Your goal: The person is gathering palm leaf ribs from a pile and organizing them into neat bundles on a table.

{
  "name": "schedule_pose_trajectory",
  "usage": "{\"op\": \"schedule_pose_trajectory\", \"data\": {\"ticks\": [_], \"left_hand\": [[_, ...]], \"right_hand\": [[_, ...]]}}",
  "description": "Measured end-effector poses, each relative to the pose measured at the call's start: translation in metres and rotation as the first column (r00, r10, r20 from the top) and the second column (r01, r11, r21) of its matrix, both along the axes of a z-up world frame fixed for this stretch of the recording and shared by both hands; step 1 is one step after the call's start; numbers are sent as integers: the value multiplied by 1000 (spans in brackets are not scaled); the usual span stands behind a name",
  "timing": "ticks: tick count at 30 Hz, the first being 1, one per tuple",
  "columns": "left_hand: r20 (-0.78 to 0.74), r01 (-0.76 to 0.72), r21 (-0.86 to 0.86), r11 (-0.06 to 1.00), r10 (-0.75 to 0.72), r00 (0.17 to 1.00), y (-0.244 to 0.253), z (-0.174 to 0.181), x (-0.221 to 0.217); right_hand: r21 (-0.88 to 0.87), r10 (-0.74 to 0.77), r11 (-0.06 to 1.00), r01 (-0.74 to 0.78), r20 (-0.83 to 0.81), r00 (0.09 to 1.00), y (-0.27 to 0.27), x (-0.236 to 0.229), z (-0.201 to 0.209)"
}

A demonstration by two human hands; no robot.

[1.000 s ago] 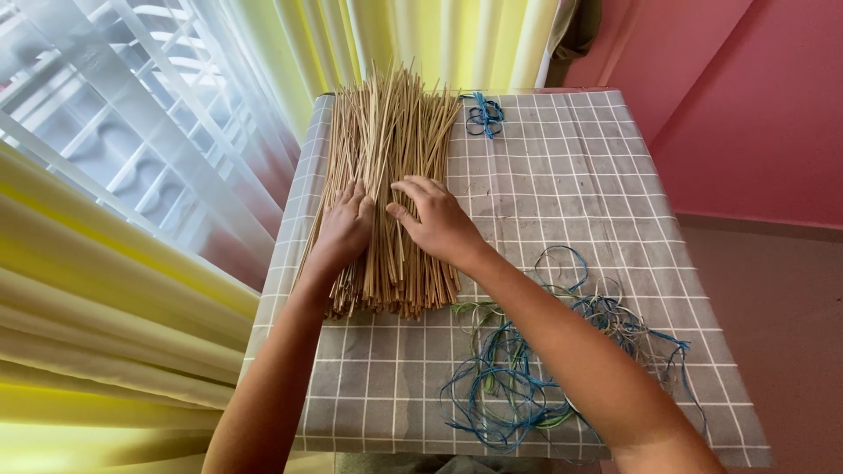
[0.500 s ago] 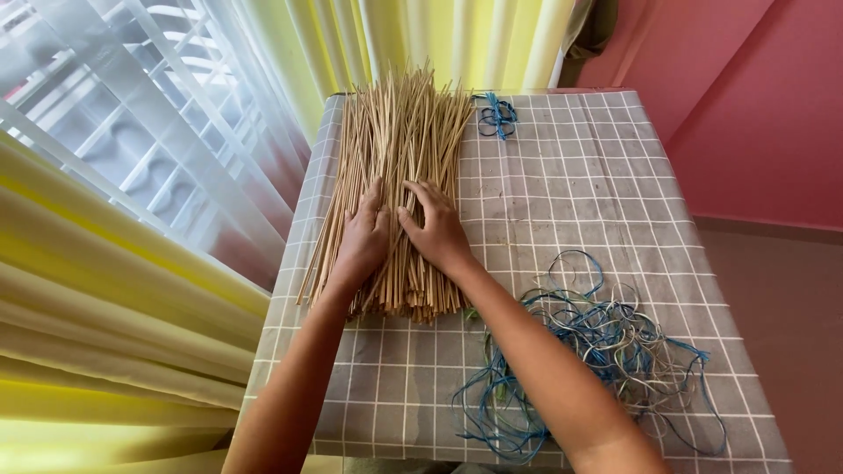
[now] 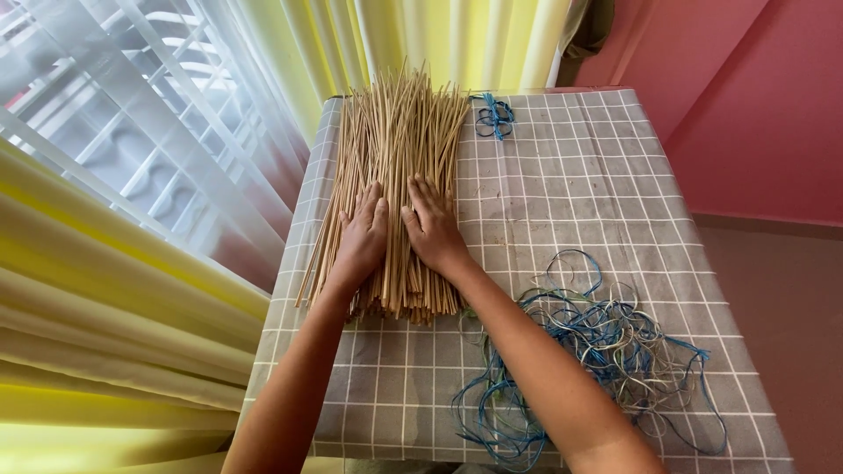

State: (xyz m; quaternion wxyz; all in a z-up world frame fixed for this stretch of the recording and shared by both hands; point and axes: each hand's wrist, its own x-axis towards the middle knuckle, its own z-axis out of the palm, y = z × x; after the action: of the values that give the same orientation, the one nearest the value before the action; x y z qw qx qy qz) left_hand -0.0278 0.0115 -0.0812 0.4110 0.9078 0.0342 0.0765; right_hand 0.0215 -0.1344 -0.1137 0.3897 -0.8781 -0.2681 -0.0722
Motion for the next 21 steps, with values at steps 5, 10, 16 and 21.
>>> {"op": "schedule_pose_trajectory", "data": {"ticks": [5,10,16,21], "left_hand": [[8,-11,-24,1000,11,1000,-1,10,-5],[39,-13,-79,997,17,999,-1,35,-25],[40,-130,-233,964,144,989,38,30,-28],[14,-310,-106,945,313,950,84,-4,-32]], "right_hand": [[20,0,1000,0,6,1000,-2,1,9],[35,1,999,-1,-19,1000,-5,-3,15],[101,-15,995,21,-65,998,-16,-6,24],[95,-267,952,292,-209,941,-24,-11,41]]}}
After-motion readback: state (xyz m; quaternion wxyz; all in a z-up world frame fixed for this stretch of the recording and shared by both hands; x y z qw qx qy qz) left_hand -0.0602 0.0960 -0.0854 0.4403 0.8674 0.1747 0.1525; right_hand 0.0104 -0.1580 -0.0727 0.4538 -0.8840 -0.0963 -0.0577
